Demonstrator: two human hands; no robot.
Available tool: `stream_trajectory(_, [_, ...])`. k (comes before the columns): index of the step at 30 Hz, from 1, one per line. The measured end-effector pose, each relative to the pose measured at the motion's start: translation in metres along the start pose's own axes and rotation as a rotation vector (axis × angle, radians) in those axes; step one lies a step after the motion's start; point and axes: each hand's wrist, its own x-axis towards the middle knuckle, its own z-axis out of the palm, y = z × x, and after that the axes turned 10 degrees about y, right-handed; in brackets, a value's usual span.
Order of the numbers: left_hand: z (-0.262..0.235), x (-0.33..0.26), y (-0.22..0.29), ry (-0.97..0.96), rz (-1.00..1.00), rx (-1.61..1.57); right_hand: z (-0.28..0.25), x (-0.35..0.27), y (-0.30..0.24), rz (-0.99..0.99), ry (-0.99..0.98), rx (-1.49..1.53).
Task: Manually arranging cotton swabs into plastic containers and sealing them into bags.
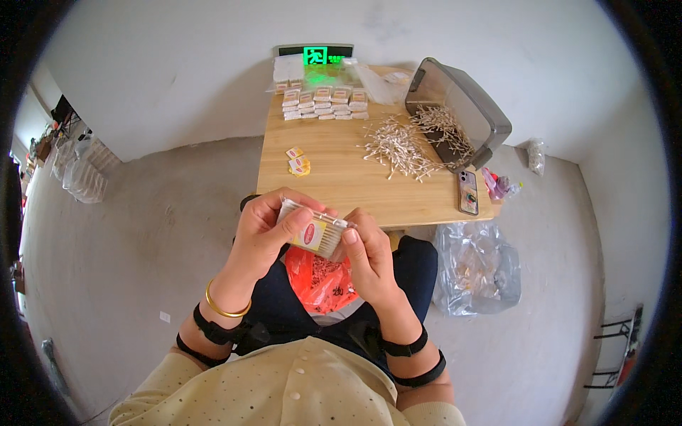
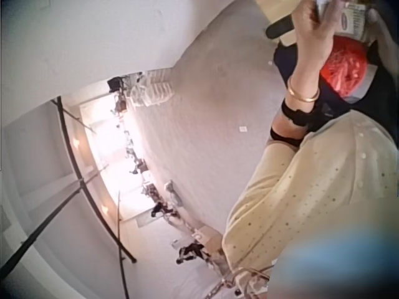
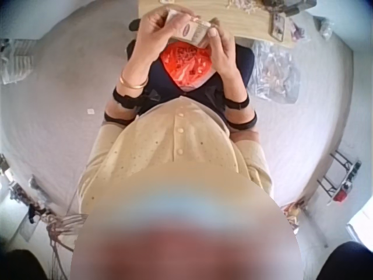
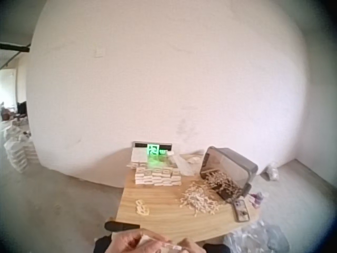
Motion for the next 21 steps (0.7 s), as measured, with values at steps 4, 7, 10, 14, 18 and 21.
stream_trajectory(4, [0.001, 0.0, 0.005, -0.032, -0.057, 0.026, -0.004, -0.001, 0.003, -0.037, -0.056, 0.007])
stream_trajectory(7, [0.007, -0.002, 0.007, -0.043, 0.03, 0.14, -0.001, -0.005, -0.007, 0.195, 0.035, 0.189])
stream_trajectory(10, [0.013, -0.009, 0.011, 0.043, 0.166, 0.305, -0.007, -0.001, 0.005, 0.089, 0.099, 0.165])
stream_trajectory(14, [-0.001, -0.016, 0.001, 0.099, 0.01, -0.025, -0.01, -0.01, 0.013, 0.126, 0.069, 0.042])
stream_trajectory(18, [0.002, -0.024, 0.015, 0.111, 0.163, 0.181, -0.015, -0.008, 0.016, 0.222, -0.001, 0.125])
stream_trajectory(21, [0.003, -0.027, 0.023, 0.073, 0.273, 0.379, -0.007, -0.002, 0.012, 0.259, -0.065, 0.242])
